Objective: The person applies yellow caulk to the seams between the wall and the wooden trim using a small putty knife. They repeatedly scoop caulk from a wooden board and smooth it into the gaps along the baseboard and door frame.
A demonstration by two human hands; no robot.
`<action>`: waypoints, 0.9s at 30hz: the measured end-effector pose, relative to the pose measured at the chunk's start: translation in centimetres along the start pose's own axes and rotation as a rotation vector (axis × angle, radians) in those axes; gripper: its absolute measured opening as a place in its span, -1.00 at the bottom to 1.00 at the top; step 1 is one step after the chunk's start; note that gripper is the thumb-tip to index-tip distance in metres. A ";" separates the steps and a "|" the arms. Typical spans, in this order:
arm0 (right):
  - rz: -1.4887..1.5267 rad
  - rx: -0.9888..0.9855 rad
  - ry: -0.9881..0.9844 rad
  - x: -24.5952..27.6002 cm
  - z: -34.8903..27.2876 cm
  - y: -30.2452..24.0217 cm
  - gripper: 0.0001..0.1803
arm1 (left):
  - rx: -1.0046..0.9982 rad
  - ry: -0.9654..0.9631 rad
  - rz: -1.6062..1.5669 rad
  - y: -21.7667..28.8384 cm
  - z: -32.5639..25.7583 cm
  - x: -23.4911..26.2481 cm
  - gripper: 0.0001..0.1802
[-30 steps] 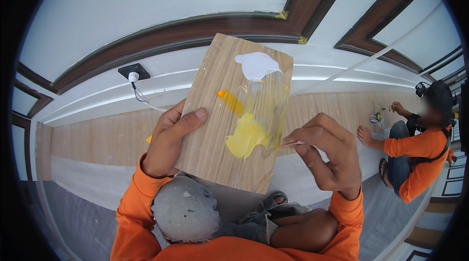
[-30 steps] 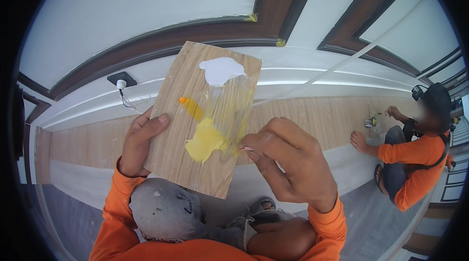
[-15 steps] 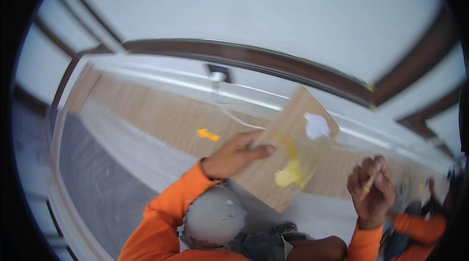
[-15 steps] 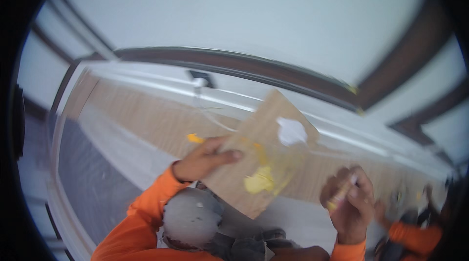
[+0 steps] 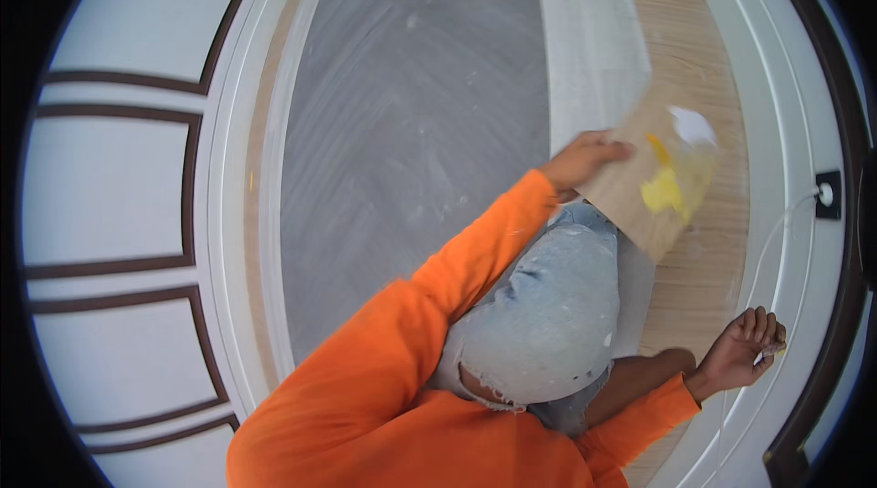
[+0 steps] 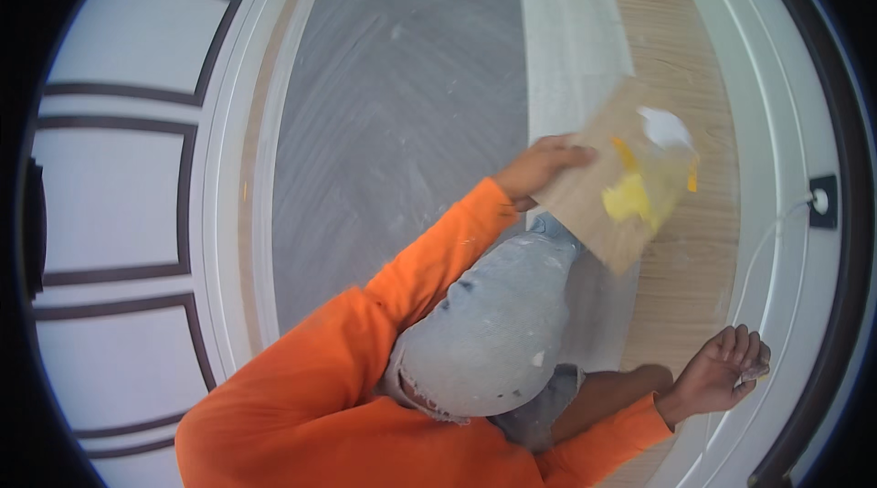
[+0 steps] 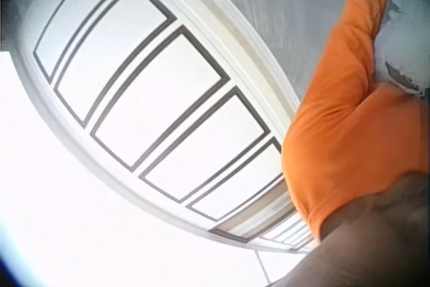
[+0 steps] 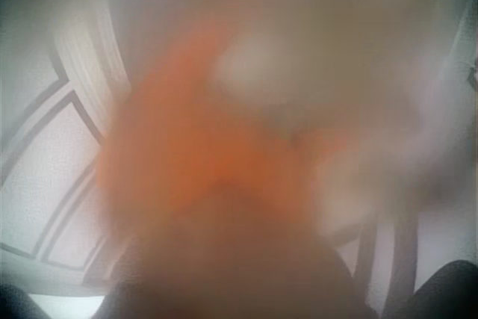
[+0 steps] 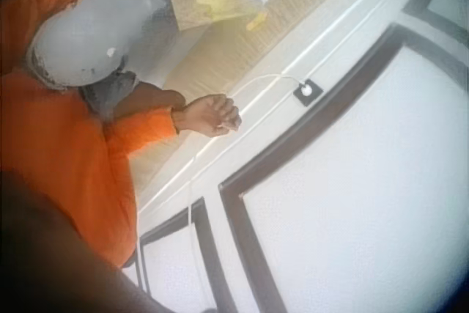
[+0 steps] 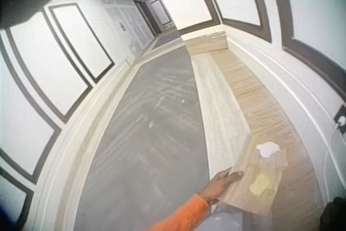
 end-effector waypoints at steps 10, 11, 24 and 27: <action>-0.039 -0.327 0.198 5.2 2.5 18.5 -0.87 | -0.627 0.816 -0.392 2.5 -20.3 32.1 -0.46; -0.058 -0.308 0.234 5.7 2.5 19.4 -0.87 | -0.679 0.833 -0.415 3.6 -21.0 33.3 -0.44; -0.217 -0.150 -0.180 -14.9 5.3 16.4 -0.80 | -0.696 1.043 0.117 19.2 -25.2 23.2 -0.41; -0.064 -0.265 -0.162 -15.7 -6.4 14.4 -0.82 | -0.877 0.639 -0.396 21.3 -19.2 28.9 -0.41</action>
Point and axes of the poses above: each hand's wrist, its own z-axis towards the middle knuckle, its own x-axis out of the back of the hand, y = z × x, the point moved 7 cm from there along z, towards the middle knuckle, and after that the axes turned 14 degrees about x, right-handed, at the moved point
